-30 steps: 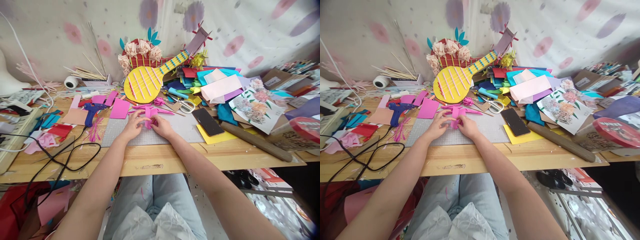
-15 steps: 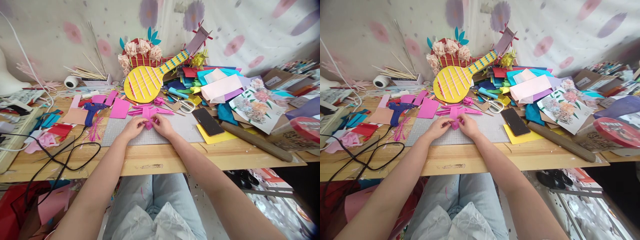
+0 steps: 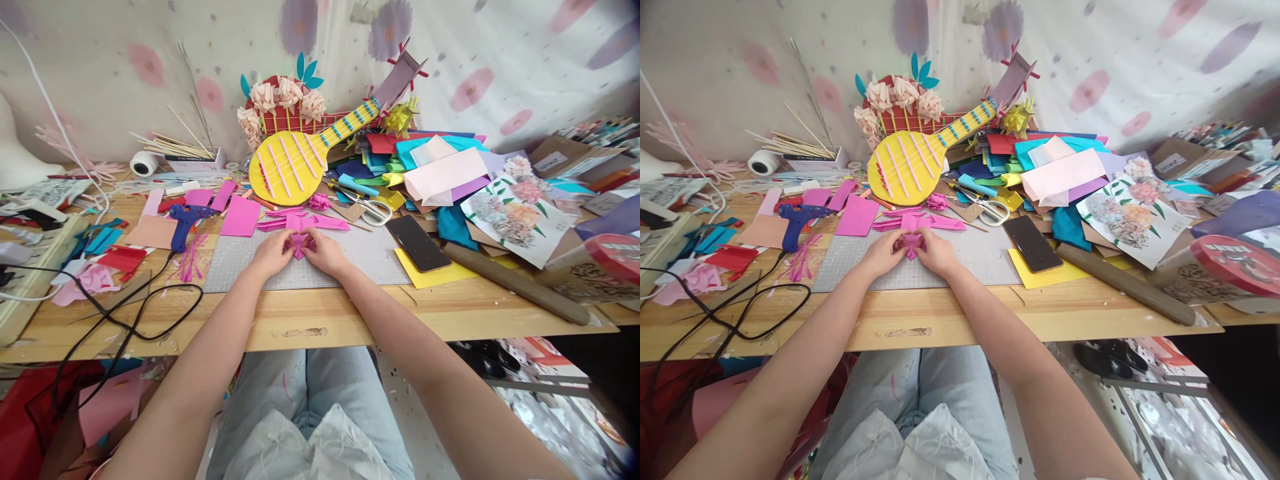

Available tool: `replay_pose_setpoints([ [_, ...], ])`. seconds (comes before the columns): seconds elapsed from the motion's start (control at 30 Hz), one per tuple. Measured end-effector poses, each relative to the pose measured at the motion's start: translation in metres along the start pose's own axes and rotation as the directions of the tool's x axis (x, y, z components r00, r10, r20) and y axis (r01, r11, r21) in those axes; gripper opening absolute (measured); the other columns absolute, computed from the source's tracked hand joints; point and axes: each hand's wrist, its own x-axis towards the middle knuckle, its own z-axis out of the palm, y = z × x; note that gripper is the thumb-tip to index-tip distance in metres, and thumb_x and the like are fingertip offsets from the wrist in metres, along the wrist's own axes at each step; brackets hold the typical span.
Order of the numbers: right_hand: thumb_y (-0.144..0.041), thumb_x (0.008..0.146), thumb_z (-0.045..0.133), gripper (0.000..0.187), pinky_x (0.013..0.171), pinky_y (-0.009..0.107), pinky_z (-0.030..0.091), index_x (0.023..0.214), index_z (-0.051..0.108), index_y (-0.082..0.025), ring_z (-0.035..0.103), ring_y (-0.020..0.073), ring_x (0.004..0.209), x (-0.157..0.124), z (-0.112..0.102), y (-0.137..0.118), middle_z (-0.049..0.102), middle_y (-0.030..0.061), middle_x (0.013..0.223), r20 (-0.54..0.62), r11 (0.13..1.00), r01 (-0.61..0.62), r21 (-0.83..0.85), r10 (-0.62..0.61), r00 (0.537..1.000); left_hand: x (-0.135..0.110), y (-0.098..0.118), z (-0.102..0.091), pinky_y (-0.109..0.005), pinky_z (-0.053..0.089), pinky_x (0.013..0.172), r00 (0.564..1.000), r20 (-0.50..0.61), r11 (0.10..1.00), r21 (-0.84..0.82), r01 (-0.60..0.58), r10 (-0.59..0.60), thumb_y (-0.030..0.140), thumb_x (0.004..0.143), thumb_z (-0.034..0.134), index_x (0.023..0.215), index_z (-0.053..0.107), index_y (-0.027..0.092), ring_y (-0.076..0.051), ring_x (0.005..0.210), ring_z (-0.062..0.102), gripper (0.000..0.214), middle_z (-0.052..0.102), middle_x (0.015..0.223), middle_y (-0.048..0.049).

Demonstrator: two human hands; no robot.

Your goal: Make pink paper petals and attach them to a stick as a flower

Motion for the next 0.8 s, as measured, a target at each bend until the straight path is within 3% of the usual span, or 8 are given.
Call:
replay_pose_setpoints([
  [0.33,-0.02,0.075,0.052,0.023,0.063,0.024,0.038,0.097,0.054,-0.021,0.054,0.012,0.072,0.0005,0.0014,0.0016,0.063,0.0002,0.088,-0.002,0.999,0.022,-0.028,-0.023,1.0,-0.0012,0.0026,0.0002,-0.03,0.044,0.073,1.0,-0.011,1.0,0.014,0.014,-0.014,0.018,0.074,0.054,0.094,0.052,0.02,-0.017,0.082,0.055,0.02,0.061,0.088,-0.0028],
  [0.53,-0.019,0.075,0.051,0.014,0.065,0.024,0.038,0.088,0.059,-0.02,0.053,0.0122,0.074,-0.0005,-0.0003,-0.0005,0.061,0.0012,0.088,0.004,0.996,0.062,-0.064,-0.062,0.998,-0.0006,0.0031,0.0,-0.033,0.042,0.08,0.999,-0.018,0.995,0.086,-0.046,0.048,0.019,0.076,0.053,0.08,0.056,0.02,-0.019,0.087,0.051,0.006,0.057,0.086,-0.0038],
  [0.8,-0.02,0.078,0.051,0.015,0.068,0.024,0.039,0.088,0.062,-0.021,0.054,0.0129,0.079,-0.0002,0.0,0.0001,0.06,0.0016,0.09,0.014,0.993,0.065,-0.101,-0.064,0.998,-0.0032,0.0023,0.0005,-0.037,0.039,0.09,0.998,-0.049,0.99,0.136,-0.04,0.047,0.025,0.077,0.055,0.081,0.063,0.02,-0.022,0.096,0.047,0.01,0.055,0.093,-0.0057],
])
